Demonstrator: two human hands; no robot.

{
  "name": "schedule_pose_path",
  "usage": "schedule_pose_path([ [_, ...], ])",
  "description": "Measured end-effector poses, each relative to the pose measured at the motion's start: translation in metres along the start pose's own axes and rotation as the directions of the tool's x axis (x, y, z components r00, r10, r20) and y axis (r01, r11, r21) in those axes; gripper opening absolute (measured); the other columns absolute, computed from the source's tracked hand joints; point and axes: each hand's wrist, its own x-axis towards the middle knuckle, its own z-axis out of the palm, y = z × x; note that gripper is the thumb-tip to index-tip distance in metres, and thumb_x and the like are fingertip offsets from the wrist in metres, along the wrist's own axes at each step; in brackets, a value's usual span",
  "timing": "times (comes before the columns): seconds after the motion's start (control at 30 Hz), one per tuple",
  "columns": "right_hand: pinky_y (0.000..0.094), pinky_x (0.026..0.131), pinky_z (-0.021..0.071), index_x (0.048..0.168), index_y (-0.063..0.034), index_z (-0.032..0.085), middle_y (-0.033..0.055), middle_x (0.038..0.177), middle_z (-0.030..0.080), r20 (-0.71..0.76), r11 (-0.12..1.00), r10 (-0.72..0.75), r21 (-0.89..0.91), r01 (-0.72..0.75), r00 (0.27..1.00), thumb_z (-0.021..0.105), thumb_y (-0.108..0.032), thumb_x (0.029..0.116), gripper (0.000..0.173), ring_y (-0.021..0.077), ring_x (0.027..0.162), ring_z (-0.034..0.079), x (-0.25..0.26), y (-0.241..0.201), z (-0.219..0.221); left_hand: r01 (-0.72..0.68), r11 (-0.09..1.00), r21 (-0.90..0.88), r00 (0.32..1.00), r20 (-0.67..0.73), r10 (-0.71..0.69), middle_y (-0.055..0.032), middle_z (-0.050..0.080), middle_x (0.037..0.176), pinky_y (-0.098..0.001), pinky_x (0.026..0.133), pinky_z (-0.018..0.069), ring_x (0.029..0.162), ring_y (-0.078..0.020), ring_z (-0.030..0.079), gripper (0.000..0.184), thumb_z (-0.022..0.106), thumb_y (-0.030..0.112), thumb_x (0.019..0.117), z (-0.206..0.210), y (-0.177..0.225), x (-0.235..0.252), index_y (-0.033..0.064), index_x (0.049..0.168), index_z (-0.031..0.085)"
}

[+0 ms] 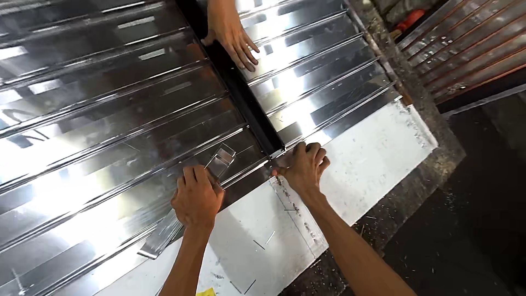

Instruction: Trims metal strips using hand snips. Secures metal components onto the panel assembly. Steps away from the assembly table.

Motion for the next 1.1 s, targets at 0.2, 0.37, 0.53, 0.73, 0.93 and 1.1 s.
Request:
schedule_pose_path([
  [0.2,0.0528,0.092,0.0517,0.109,-0.0152,0.072,0.0054,0.109,0.069,-0.149,0.940,-0.189,0.260,0.223,0.971,0.069,-0.046,0.0950,0.033,0.0282,0.109,0.063,-0.059,0.031,0.003,0.000,0.999,-0.032,0.999,-0.052,-0.001,-0.0211,0.065,0.109,-0.0573,0.057,0.0505,0.091,-0.0438,0.067,0.033,0.056,0.027,0.0887,0.001,-0.007,0.002,0.0020,0.109,0.063],
  [0.37,0.0514,0.116,0.0354,0.133,-0.0235,0.069,-0.0093,0.144,0.062,-0.113,0.871,-0.485,0.032,0.491,0.867,0.050,-0.045,0.1053,0.041,0.0230,0.139,0.050,-0.096,0.035,0.031,0.014,0.999,-0.044,0.999,0.038,-0.012,-0.0211,0.063,0.113,-0.0586,0.060,0.0508,0.094,-0.0441,0.066,0.034,0.063,0.024,0.0860,-0.001,-0.009,-0.002,0.0016,0.111,0.062],
  [0.53,0.0554,0.120,0.0292,0.137,-0.0242,0.067,-0.0093,0.145,0.062,-0.094,0.846,-0.533,-0.048,0.531,0.841,0.045,-0.041,0.1068,0.041,0.0224,0.142,0.048,-0.093,0.019,0.037,0.034,0.999,-0.022,0.999,0.038,-0.033,-0.0187,0.064,0.112,-0.0558,0.058,0.0501,0.093,-0.0417,0.067,0.033,0.062,0.026,0.0852,0.001,-0.009,0.002,0.0034,0.109,0.062],
  [0.73,0.0416,0.112,0.0414,0.154,-0.0100,0.048,0.0026,0.144,0.063,-0.014,0.800,-0.576,-0.218,0.560,0.817,0.039,-0.038,0.1050,0.057,0.0201,0.124,0.062,-0.093,0.010,0.035,0.018,1.000,0.001,0.998,0.067,-0.018,-0.0185,0.061,0.113,-0.0543,0.059,0.0503,0.093,-0.0409,0.066,0.028,0.058,0.023,0.0899,0.003,-0.008,0.001,0.0034,0.110,0.059],
  [0.93,0.0574,0.116,0.0358,0.137,-0.0251,0.067,-0.0058,0.127,0.072,0.060,0.939,-0.307,0.182,0.292,0.950,0.061,-0.041,0.0985,0.042,0.0235,0.132,0.057,-0.076,0.013,-0.006,0.008,1.000,-0.027,1.000,0.021,-0.008,-0.0181,0.064,0.109,-0.0539,0.058,0.0509,0.093,-0.0408,0.067,0.031,0.063,0.025,0.0848,0.003,-0.009,0.003,0.0034,0.107,0.062],
  [1.1,0.0568,0.089,0.0411,0.096,-0.0213,0.076,-0.0005,0.091,0.069,0.139,0.981,-0.050,0.192,0.022,0.989,0.078,-0.058,0.0825,0.040,0.0292,0.105,0.058,-0.039,0.006,-0.007,0.012,0.999,-0.032,0.999,0.039,-0.010,-0.0178,0.062,0.110,-0.0537,0.057,0.0500,0.091,-0.0404,0.066,0.028,0.062,0.023,0.0855,0.002,-0.009,0.000,0.0034,0.106,0.061],
])
